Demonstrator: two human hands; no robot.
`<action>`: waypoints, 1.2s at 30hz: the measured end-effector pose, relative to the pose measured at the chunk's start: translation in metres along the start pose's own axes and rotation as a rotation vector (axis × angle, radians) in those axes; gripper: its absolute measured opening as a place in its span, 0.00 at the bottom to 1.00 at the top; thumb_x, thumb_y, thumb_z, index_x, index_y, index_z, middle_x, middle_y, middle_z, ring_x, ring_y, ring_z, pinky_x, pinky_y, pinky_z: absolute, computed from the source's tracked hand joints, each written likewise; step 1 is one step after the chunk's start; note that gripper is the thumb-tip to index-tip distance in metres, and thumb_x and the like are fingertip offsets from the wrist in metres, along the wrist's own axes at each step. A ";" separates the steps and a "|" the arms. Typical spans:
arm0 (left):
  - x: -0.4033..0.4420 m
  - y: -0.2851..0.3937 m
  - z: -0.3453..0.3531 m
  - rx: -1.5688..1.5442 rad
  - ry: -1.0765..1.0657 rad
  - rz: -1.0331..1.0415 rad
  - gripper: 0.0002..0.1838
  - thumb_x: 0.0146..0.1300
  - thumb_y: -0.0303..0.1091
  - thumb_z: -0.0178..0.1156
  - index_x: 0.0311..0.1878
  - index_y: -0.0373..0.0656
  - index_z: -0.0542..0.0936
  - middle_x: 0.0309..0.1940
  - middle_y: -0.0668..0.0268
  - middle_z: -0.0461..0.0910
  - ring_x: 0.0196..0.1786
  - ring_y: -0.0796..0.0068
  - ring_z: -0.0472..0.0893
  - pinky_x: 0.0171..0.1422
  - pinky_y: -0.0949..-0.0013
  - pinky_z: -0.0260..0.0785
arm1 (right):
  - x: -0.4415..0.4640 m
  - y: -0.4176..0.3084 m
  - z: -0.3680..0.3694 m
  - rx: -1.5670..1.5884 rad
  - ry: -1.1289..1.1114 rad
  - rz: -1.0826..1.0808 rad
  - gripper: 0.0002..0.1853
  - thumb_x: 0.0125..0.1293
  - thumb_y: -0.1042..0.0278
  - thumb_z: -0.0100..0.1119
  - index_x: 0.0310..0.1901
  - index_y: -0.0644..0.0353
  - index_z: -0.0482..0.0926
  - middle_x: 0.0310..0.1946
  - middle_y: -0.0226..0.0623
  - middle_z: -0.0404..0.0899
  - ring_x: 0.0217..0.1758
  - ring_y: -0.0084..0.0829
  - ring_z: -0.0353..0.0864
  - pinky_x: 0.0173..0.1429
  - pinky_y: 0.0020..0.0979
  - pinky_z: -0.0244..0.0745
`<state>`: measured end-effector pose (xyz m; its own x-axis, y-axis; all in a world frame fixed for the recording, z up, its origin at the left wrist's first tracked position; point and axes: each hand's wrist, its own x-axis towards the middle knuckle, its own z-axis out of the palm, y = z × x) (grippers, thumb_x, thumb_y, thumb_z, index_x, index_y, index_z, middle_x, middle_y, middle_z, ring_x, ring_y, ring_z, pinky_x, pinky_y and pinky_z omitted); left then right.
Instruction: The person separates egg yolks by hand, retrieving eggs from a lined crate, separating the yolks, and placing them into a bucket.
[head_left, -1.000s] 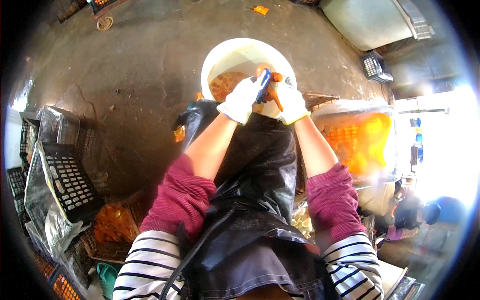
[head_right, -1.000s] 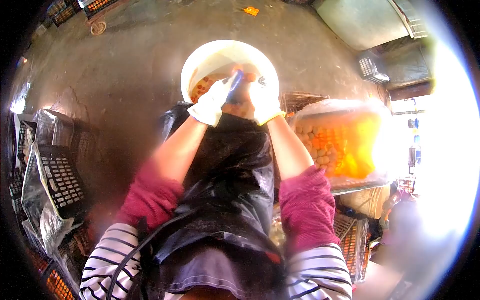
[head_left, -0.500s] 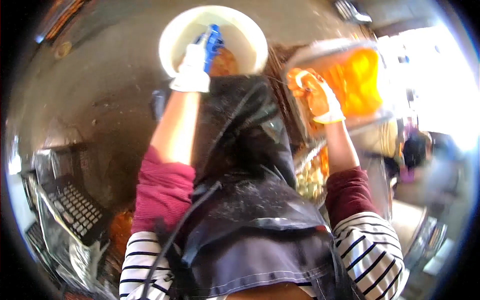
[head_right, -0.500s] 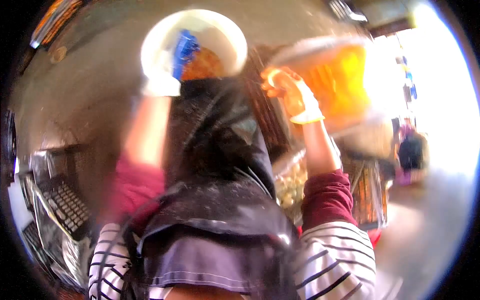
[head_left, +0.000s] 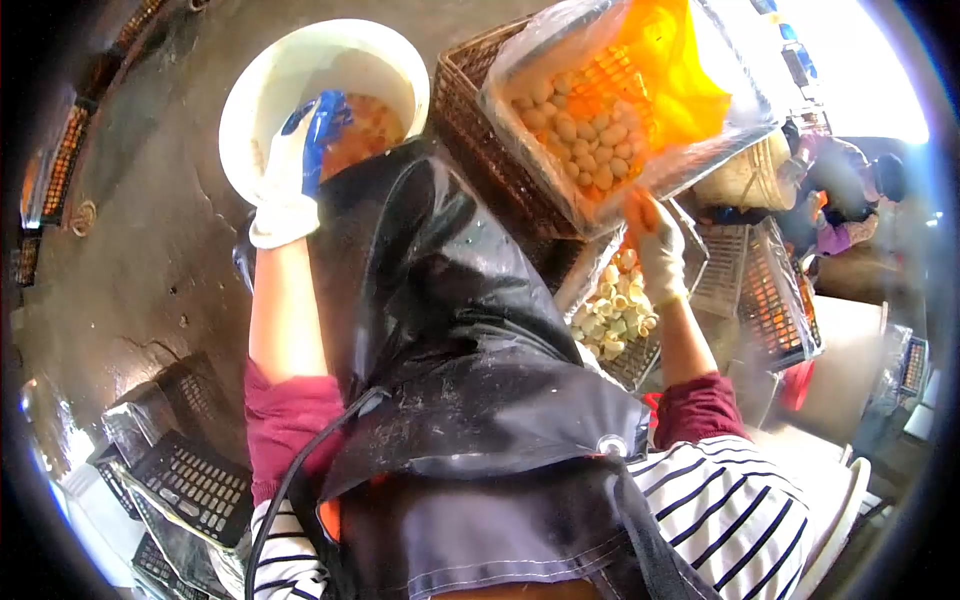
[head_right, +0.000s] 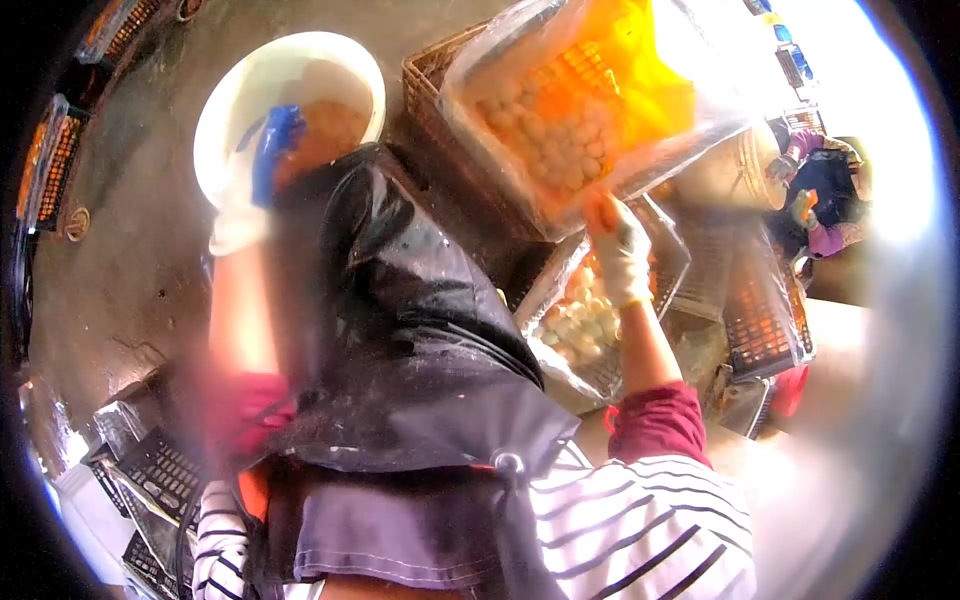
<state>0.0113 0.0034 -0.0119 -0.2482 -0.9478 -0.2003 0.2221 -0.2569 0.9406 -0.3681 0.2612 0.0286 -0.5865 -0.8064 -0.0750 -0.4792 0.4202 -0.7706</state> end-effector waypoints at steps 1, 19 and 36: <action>-0.007 0.006 0.006 0.026 0.025 0.003 0.18 0.67 0.38 0.54 0.52 0.33 0.75 0.45 0.58 0.79 0.46 0.69 0.79 0.52 0.71 0.69 | 0.013 -0.023 0.013 -0.211 -0.053 -0.116 0.14 0.62 0.65 0.56 0.48 0.60 0.76 0.36 0.40 0.77 0.37 0.28 0.73 0.44 0.27 0.69; 0.002 -0.016 0.002 0.238 -0.125 0.067 0.18 0.67 0.31 0.51 0.55 0.26 0.71 0.52 0.51 0.75 0.51 0.63 0.77 0.59 0.68 0.68 | 0.204 0.018 0.109 -1.337 -0.873 -0.215 0.26 0.43 0.72 0.70 0.48 0.63 0.76 0.47 0.46 0.78 0.53 0.43 0.77 0.51 0.37 0.75; -0.016 0.014 0.023 0.260 0.109 -0.093 0.15 0.64 0.38 0.56 0.48 0.37 0.79 0.38 0.65 0.82 0.40 0.78 0.79 0.46 0.76 0.69 | 0.143 -0.137 0.171 0.595 -0.539 -0.155 0.27 0.59 0.59 0.62 0.60 0.54 0.70 0.51 0.39 0.75 0.54 0.33 0.74 0.55 0.29 0.69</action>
<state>-0.0032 0.0189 0.0103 -0.1507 -0.9405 -0.3044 -0.0497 -0.3003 0.9525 -0.2748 0.0176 0.0155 -0.0747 -0.9903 -0.1175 -0.0129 0.1187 -0.9928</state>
